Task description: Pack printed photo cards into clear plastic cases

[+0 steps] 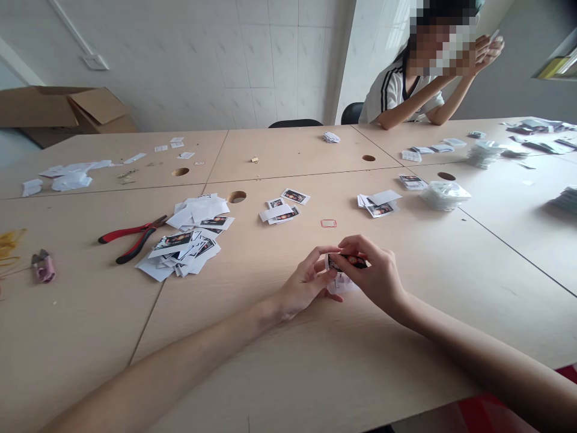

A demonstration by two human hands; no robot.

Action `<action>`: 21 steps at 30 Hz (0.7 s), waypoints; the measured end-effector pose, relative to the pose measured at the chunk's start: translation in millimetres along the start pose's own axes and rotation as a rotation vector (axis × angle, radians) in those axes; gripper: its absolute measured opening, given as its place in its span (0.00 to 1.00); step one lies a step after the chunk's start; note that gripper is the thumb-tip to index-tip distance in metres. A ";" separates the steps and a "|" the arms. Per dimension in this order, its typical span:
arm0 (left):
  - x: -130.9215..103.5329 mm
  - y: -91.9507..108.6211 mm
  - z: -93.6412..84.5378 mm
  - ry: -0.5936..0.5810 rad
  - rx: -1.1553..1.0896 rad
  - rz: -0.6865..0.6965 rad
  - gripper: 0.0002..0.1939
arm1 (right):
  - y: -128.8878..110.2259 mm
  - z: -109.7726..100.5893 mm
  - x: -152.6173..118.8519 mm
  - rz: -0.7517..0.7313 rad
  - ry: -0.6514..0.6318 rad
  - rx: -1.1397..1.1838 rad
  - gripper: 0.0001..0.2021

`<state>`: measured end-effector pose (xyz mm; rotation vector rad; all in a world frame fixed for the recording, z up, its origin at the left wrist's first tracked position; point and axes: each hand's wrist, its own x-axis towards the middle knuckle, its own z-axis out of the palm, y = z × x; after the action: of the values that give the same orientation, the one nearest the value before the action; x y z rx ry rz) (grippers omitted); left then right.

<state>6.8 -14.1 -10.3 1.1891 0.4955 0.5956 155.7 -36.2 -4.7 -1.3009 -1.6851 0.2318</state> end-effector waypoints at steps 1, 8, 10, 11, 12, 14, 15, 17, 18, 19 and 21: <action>0.1 -0.2 0.0 0.001 -0.002 0.001 0.17 | -0.1 -0.1 0.0 0.000 -0.001 0.001 0.02; 0.7 -1.5 -0.4 0.015 -0.004 0.005 0.16 | -0.7 -0.7 0.5 0.008 -0.010 -0.001 0.02; 0.8 -1.8 -0.4 0.016 -0.011 0.007 0.16 | -1.1 -0.7 0.6 0.010 -0.006 -0.007 0.02; 0.8 -1.9 -0.4 0.015 -0.014 0.007 0.16 | -1.4 -0.7 0.6 0.010 -0.004 -0.009 0.02; 0.7 -1.9 -0.4 0.014 -0.017 0.009 0.16 | -1.6 -0.7 0.6 0.010 -0.003 -0.009 0.02; 0.6 -1.8 -0.2 0.013 -0.021 0.012 0.17 | -2.0 -0.8 0.5 0.010 -0.006 0.000 0.02; 0.6 -1.6 -0.2 0.014 -0.021 0.012 0.17 | -2.0 -0.8 0.4 0.010 -0.007 0.006 0.02; 0.3 -1.0 0.0 0.014 -0.020 0.009 0.17 | -2.0 -0.7 0.2 0.012 -0.012 0.014 0.02; 0.2 -0.6 0.2 0.014 -0.019 0.006 0.17 | -1.9 -0.6 0.2 0.013 -0.012 0.013 0.02; 0.1 -0.2 0.3 0.013 -0.017 0.004 0.17 | -1.9 -0.5 0.2 0.012 -0.012 0.010 0.02; -0.1 0.5 0.8 0.013 -0.016 0.004 0.17 | -1.7 -0.2 0.4 0.005 -0.004 -0.003 0.02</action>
<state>7.2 -14.6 -9.6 1.1715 0.4991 0.6099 154.8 -36.7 -3.2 -1.3081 -1.6863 0.2359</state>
